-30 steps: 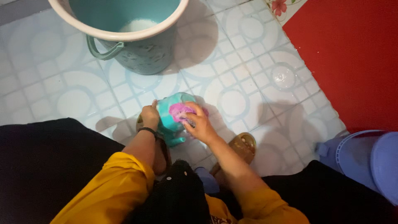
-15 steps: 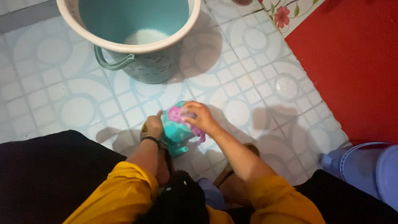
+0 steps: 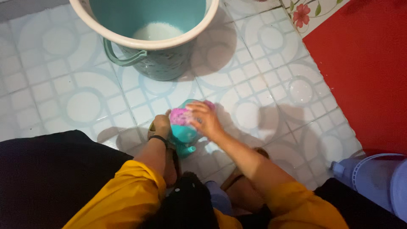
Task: The person scrubs the exterior and interior of a teal plastic pitcher using a pink cloth. They repeatedly dip the cloth into a large bucket of soapy water to rinse and re-wet it while cleaning the pitcher.
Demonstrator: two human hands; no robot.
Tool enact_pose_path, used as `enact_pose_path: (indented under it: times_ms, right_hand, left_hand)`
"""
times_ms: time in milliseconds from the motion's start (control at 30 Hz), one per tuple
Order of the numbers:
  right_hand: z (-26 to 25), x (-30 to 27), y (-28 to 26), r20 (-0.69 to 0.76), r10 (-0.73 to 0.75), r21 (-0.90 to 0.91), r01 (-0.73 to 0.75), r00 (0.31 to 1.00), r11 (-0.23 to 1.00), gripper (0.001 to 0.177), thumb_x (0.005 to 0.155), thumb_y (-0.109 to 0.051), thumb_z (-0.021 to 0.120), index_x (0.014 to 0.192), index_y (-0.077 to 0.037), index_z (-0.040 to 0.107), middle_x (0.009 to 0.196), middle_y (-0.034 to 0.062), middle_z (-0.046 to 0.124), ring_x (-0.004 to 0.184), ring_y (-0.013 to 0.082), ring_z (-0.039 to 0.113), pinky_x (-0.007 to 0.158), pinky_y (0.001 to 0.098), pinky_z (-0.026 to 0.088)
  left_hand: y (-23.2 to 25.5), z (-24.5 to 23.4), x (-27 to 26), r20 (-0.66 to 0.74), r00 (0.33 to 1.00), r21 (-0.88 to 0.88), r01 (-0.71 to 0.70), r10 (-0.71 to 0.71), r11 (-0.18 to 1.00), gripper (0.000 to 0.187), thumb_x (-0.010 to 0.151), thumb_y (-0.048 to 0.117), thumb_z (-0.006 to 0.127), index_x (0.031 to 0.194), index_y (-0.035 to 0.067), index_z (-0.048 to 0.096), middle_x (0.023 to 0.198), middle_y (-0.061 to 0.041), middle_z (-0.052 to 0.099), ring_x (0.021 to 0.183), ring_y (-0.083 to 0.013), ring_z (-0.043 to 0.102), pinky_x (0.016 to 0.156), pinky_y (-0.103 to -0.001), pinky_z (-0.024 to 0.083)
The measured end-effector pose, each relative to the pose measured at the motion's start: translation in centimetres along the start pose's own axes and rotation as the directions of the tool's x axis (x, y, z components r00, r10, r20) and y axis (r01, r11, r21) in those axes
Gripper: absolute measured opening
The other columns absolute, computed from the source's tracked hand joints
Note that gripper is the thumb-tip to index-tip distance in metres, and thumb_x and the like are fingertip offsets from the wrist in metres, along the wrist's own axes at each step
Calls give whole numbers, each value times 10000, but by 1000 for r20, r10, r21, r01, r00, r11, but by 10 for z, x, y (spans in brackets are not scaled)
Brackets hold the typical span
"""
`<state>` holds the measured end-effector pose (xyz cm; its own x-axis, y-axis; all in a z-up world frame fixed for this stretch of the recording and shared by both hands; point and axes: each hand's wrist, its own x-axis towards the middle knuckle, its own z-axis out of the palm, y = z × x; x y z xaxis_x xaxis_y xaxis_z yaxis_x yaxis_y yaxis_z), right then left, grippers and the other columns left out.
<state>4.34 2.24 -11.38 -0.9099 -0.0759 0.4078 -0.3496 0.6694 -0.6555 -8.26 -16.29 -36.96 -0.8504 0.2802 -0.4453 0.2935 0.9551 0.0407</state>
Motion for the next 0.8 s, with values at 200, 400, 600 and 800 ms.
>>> enact_pose_path:
  times_ms: [200, 400, 600, 800]
  right_hand:
    - [1, 22, 21, -4, 335, 20, -335, 942, 942, 304, 821, -51, 783, 1119, -112, 788, 1353, 92, 678, 1196, 257, 671, 1032, 361, 538]
    - [-25, -25, 0, 170, 132, 100, -150, 977, 984, 279, 827, -50, 771, 1106, -48, 778, 1361, 121, 672, 1231, 306, 650, 1039, 356, 508]
    - [-3, 20, 23, -54, 365, 19, -365, 929, 931, 166, 820, -40, 761, 983, -11, 763, 1341, 96, 690, 1199, 255, 690, 1050, 358, 549]
    - [-27, -17, -9, 272, 128, -3, -132, 954, 991, 82, 846, -55, 780, 925, -46, 759, 1414, 69, 650, 1390, 269, 548, 1129, 412, 487]
  left_hand:
    - [0, -4, 2, 84, 996, 158, -20, 7, 987, 438, 1069, 301, 505, 1485, 167, 487, 1037, -118, 776, 912, -256, 744, 744, -348, 595]
    - [6, -7, 3, 236, 970, 24, 58, -62, 998, 519, 1073, 381, 437, 1547, 172, 407, 1023, -166, 748, 878, -275, 747, 718, -374, 602]
    - [1, -9, -3, 115, 965, -352, 261, -235, 899, 558, 1019, 492, 548, 1360, 57, 626, 974, -193, 761, 859, -319, 727, 699, -385, 554]
    - [4, -19, -11, 300, 933, -114, 243, -200, 963, 579, 1045, 304, 584, 1523, 200, 273, 1159, -153, 719, 995, -278, 708, 754, -416, 582]
